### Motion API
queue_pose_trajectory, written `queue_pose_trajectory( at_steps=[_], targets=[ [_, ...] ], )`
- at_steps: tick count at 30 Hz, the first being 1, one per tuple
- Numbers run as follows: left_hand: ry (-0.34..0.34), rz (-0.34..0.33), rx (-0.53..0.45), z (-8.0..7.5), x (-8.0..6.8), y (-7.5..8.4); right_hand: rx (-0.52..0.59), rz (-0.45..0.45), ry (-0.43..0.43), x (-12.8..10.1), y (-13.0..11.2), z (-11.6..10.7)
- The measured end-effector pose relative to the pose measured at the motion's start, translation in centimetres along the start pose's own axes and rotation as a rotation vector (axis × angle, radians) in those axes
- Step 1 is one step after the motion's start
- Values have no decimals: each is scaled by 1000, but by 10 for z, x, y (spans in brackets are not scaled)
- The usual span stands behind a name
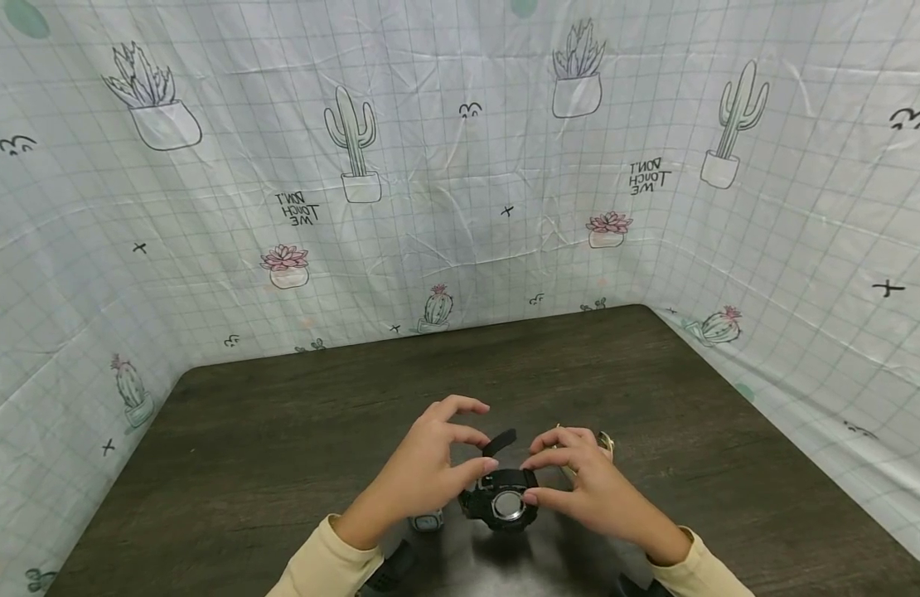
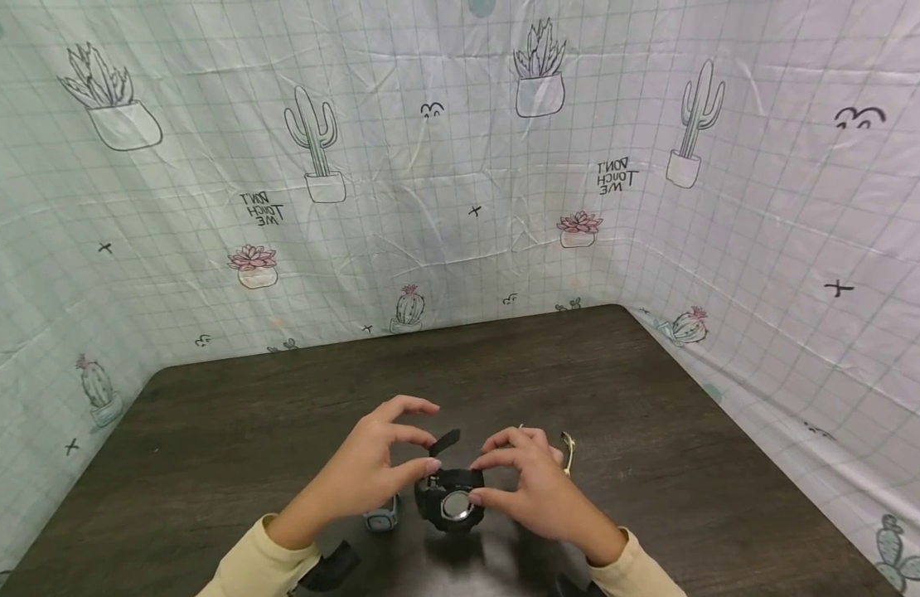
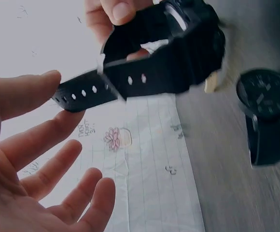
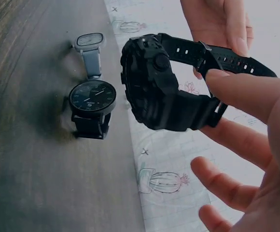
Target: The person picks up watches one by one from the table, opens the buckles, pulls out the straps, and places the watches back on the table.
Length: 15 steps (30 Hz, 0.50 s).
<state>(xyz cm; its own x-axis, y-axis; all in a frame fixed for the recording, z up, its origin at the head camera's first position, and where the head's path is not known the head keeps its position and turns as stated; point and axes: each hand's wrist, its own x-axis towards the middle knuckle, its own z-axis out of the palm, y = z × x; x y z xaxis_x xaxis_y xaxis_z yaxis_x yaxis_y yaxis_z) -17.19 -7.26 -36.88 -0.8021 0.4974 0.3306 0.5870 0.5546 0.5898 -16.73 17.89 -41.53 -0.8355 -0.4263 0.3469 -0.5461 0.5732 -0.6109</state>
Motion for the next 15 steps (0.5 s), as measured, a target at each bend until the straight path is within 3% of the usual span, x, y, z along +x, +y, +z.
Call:
queue_pose_trajectory(
  at_steps=[11, 15],
  targets=[
    [47, 68, -60, 2, 5, 11, 187, -13, 12, 13, -21, 9],
    [59, 75, -68, 2, 5, 12, 237, 34, -31, 17, -25, 9]
  ],
)
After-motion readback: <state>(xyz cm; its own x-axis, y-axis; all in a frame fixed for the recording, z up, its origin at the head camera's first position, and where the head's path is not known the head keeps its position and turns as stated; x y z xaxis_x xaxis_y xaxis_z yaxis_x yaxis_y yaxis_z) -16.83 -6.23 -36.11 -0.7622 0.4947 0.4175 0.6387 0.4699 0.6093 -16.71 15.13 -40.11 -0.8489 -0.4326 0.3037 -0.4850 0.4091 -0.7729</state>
